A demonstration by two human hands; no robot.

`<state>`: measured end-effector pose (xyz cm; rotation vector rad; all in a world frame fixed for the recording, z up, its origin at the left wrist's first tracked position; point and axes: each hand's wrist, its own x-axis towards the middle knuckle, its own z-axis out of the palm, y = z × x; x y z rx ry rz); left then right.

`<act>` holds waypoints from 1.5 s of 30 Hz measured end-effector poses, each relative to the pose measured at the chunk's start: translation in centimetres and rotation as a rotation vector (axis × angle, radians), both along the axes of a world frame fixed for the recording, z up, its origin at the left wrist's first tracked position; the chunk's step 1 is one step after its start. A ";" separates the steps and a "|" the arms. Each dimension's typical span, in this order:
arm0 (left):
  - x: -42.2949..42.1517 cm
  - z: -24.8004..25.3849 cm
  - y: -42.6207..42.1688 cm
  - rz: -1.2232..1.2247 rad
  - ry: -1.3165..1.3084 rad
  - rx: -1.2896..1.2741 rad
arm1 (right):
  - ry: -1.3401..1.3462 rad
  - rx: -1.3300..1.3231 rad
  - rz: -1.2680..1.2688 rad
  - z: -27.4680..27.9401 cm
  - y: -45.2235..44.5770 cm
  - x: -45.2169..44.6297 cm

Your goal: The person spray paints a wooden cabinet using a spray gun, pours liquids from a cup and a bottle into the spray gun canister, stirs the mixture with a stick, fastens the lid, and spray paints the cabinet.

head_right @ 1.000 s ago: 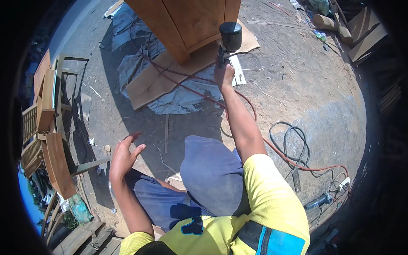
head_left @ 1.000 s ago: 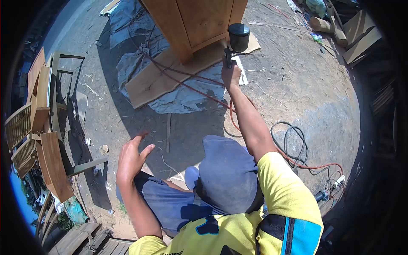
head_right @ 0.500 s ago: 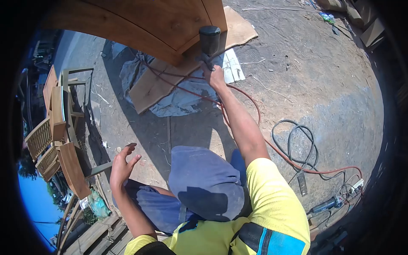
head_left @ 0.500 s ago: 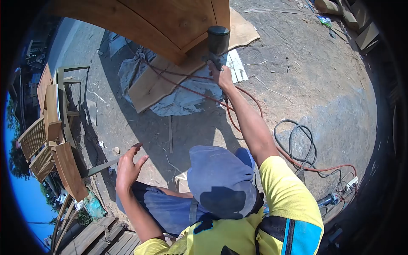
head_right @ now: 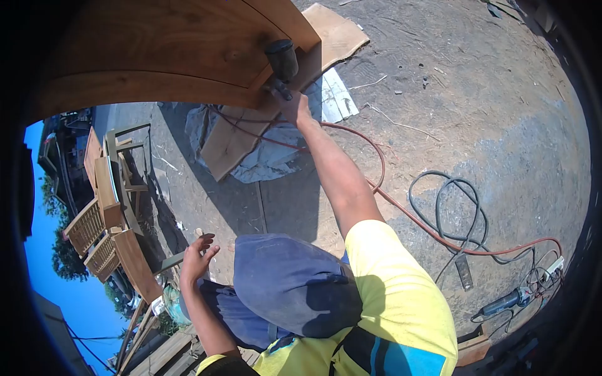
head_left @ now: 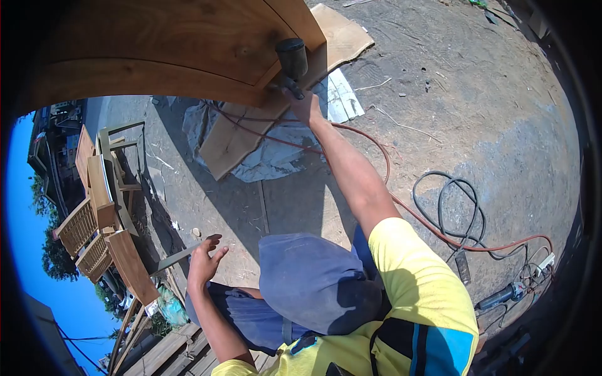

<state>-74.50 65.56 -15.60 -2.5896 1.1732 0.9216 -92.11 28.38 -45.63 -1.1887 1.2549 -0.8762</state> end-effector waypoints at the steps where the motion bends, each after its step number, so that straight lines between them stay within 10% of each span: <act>1: 0.0 -0.1 0.0 -0.005 -0.007 0.002 | 0.009 0.035 0.008 -0.3 -0.2 0.2; 15: 0.3 -1.0 -1.2 -0.077 0.011 -0.037 | 0.057 -0.011 0.128 1.5 7.6 -3.2; 27: 0.1 -0.5 -1.0 -0.117 0.017 -0.103 | 0.176 -0.265 -0.296 7.2 4.6 -10.5; 37: -0.8 -0.2 -2.0 -0.131 0.013 -0.145 | -0.001 -0.216 0.043 9.7 7.8 -10.5; 41: -1.5 0.9 -1.7 -0.121 -0.018 -0.155 | 0.303 -0.327 -0.125 10.5 5.7 -12.7; 45: -0.7 0.4 -1.2 -0.121 0.004 -0.185 | 0.316 -0.415 -0.121 18.2 4.0 -15.4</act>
